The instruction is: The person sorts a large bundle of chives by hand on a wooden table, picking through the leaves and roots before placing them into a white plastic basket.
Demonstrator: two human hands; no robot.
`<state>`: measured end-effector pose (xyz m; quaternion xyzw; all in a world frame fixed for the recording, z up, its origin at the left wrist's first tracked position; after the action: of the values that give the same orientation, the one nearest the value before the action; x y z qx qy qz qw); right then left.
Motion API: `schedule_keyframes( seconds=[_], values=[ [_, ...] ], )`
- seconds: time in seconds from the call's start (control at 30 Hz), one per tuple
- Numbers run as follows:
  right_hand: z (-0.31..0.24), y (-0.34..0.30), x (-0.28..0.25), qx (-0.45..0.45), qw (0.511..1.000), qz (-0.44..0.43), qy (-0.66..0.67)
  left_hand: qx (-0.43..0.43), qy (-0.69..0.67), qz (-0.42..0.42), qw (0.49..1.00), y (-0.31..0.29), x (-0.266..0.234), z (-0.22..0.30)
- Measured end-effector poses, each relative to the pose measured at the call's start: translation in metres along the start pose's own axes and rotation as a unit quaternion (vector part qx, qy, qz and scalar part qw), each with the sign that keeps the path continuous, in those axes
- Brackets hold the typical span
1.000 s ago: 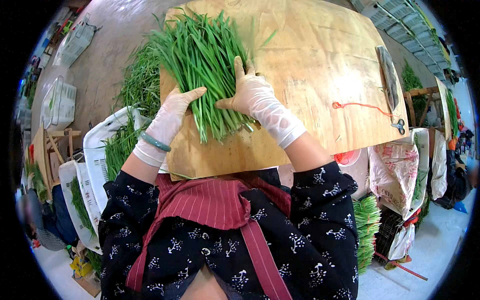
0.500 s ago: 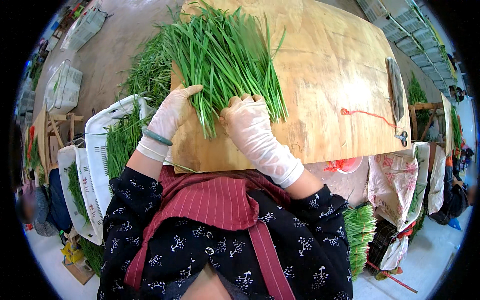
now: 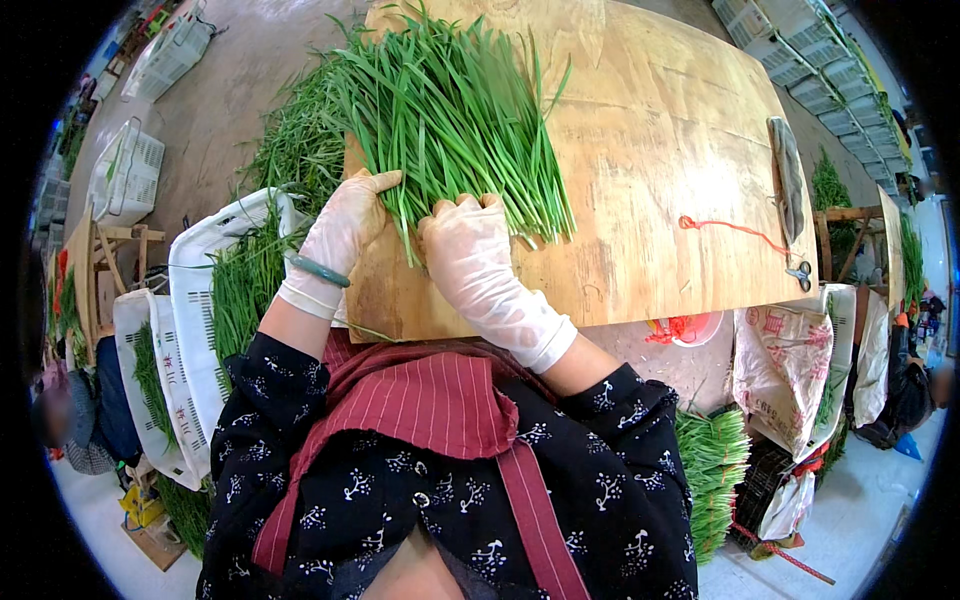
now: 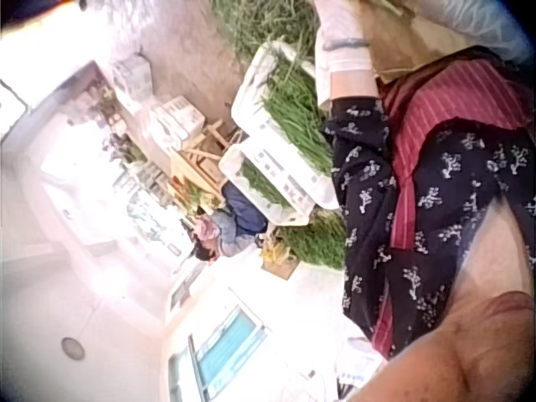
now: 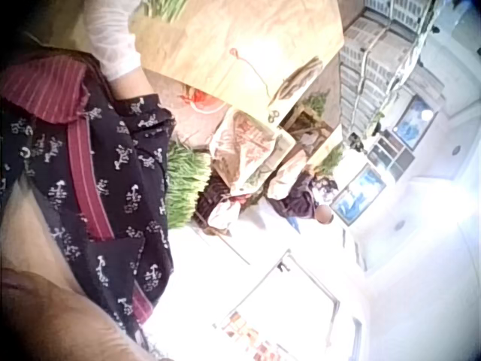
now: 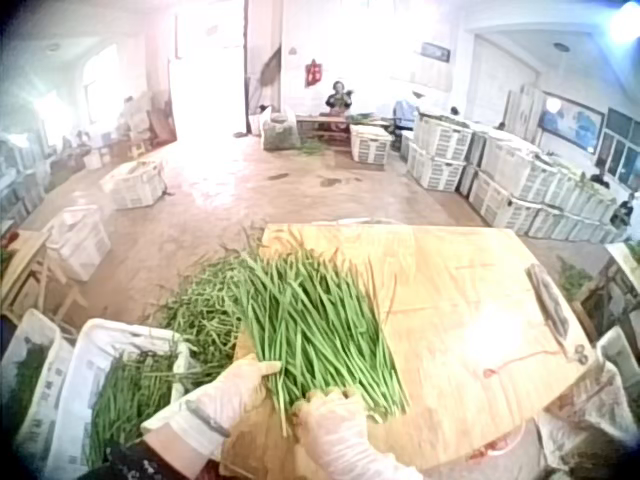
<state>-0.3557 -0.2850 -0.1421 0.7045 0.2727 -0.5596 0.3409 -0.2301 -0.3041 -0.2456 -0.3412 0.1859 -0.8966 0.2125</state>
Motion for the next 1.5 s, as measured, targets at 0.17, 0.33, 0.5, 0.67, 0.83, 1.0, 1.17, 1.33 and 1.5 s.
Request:
schedule_keyframes(
  seconds=[0.17, 0.33, 0.5, 0.67, 0.83, 1.0, 1.17, 1.33, 1.5],
  values=[
    [-0.009, -0.032, -0.016, -0.086, 0.995, -0.045, -0.007, -0.008, 0.018, 0.006, 1.000, 0.001, -0.010, -0.002],
    [-0.002, -0.047, -0.036, -0.132, 0.980, -0.145, 0.027, 0.019, 0.019, 0.001, 1.000, -0.003, -0.003, 0.004],
    [-0.008, 0.004, -0.030, -0.052, 0.998, -0.023, 0.024, -0.018, 0.005, 0.004, 1.000, -0.008, 0.003, 0.002],
    [-0.011, 0.012, 0.006, -0.032, 0.991, -0.059, -0.112, -0.012, -0.008, 0.012, 1.000, -0.002, -0.004, -0.002],
    [-0.031, -0.017, -0.009, -0.151, 0.952, -0.238, 0.119, -0.007, 0.026, 0.058, 0.998, -0.007, -0.017, -0.003],
    [0.111, 0.000, -0.043, 0.128, 0.939, -0.008, 0.318, -0.017, 0.019, -0.026, 0.999, -0.022, 0.000, 0.004],
    [0.191, 0.001, 0.013, 0.362, 0.888, -0.096, 0.266, -0.024, -0.002, 0.029, 0.999, -0.033, 0.005, 0.007],
    [0.118, 0.030, 0.019, 0.273, 0.949, -0.135, 0.077, 0.121, 0.107, 0.038, 0.986, -0.032, -0.006, 0.012],
    [0.120, 0.017, 0.024, 0.321, 0.921, -0.136, 0.174, 0.323, 0.458, 0.201, 0.804, -0.066, 0.010, 0.038]
  ],
)
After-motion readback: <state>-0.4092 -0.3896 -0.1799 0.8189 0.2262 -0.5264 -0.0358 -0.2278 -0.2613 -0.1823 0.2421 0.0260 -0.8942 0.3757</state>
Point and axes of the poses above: each hand's wrist, its own y-axis towards the middle knuckle, its own x-axis out of the palm, z = x × y, the point moved 9 cm from there along y, towards the middle knuckle
